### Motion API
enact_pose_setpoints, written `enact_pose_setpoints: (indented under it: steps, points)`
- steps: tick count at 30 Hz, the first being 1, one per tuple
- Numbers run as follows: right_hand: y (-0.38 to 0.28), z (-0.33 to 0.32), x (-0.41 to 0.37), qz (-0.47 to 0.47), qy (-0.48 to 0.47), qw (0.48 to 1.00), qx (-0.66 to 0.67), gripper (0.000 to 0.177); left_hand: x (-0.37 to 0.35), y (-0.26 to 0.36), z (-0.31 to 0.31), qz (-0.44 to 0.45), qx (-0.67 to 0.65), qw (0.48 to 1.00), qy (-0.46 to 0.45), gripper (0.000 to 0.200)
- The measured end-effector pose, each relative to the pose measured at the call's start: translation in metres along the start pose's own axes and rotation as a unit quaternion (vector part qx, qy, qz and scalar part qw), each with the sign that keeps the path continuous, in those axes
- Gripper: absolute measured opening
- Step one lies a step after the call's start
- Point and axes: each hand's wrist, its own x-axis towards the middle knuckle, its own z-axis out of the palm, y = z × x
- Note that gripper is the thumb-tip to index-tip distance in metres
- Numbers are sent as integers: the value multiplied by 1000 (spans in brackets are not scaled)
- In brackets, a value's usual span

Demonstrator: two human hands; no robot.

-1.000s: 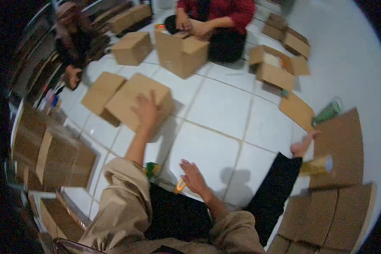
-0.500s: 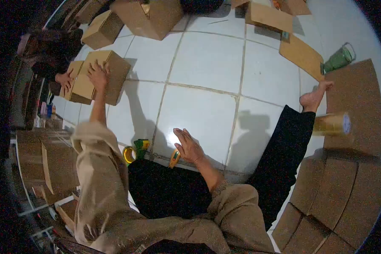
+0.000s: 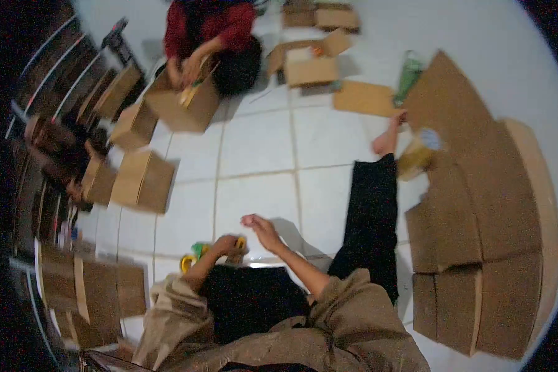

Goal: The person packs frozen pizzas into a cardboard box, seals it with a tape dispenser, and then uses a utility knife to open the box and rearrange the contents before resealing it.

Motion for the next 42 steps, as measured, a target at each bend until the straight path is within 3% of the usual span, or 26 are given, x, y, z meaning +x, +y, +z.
enact_pose_setpoints:
  steps: [5, 6, 7, 8, 9, 10, 12, 14, 15, 19, 21, 22, 23, 25, 26, 28, 29, 30, 32, 34, 35, 36, 37, 38, 40, 42]
  points:
    - [-227, -8, -116, -295, -147, 943, 51, 54, 14, -21, -10, -11, -176, 976, 130, 51]
    - [-264, -10, -148, -301, -139, 943, 3, 61, 8, -14, -17, -2, -121, 979, 167, 45]
    - [-295, -11, -185, -345, -148, 926, -39, 65, 6, -22, -16, 9, -200, 970, 138, 41]
    - [-310, -6, -212, -452, -157, 878, -1, 64, 6, -28, -14, 17, -278, 954, 107, 36]
    - [-329, -17, -231, -497, -208, 837, -96, 79, -11, -15, -21, -6, -242, 956, 163, 33]
    - [-336, -20, -247, -535, -188, 819, -86, 77, -33, 5, -32, -33, -206, 954, 217, 30]
    - [-347, -24, -279, -578, -136, 803, -55, 72, 19, -68, 14, 77, 4, 948, 310, 25]
    - [-351, -37, -297, -613, -90, 783, -42, 71, -11, -39, -5, 7, -209, 951, 228, 32]
    - [-353, -44, -308, -635, -49, 771, -23, 69, -18, -35, -10, -9, -211, 955, 210, 32]
    - [-352, -72, -362, -691, 24, 721, 38, 57, -14, -22, -33, 21, 66, 991, 117, 32]
    - [-356, -79, -370, -705, 78, 698, 93, 52, -3, -18, -49, 87, 233, 963, 105, 32]
    - [-360, -82, -368, -707, 97, 691, 113, 52, 5, -14, -56, 89, 249, 957, 114, 33]
    - [-368, -82, -351, -766, 51, 629, 123, 48, 22, -13, -63, 47, 182, 972, 138, 34]
    - [-386, -54, -368, -698, 142, 653, 258, 35, 55, -4, -72, -31, 19, 982, 188, 38]
    - [-394, -40, -376, -658, 181, 654, 326, 29, 56, 21, -82, -20, -16, 986, 165, 41]
    - [-392, -51, -375, -671, 151, 684, 242, 36, 53, 105, -84, 99, -226, 930, 272, 30]
    - [-389, -59, -374, -677, 142, 690, 214, 38, 65, 132, -85, 130, -299, 918, 226, 29]
    - [-372, -82, -370, -699, 15, 701, 137, 44, 56, 190, -100, 153, -371, 899, 177, 30]
    - [-356, -83, -350, -736, -22, 669, 98, 53, 54, 283, -140, 231, -342, 893, 179, 31]
    - [-333, -76, -330, -756, 61, 637, 135, 75, 27, 377, -198, 321, -262, 861, 296, 35]
    - [-306, -87, -329, -658, 219, 719, 34, 69, 22, 412, -223, 368, -278, 827, 321, 38]
    - [-283, -99, -328, -529, 367, 762, -72, 66, 12, 444, -250, 406, -273, 804, 337, 39]
    - [-270, -108, -325, -430, 397, 808, -72, 54, -24, 484, -277, 419, -290, 802, 311, 40]
    - [-256, -116, -322, -430, 394, 808, -82, 54, -26, 512, -300, 487, -284, 773, 291, 41]
    - [-230, -135, -319, -240, 405, 850, 235, 53, -33, 569, -335, 538, -270, 749, 278, 41]
    - [-210, -160, -318, -263, 399, 836, 271, 52, -33, 631, -353, 592, -298, 715, 221, 42]
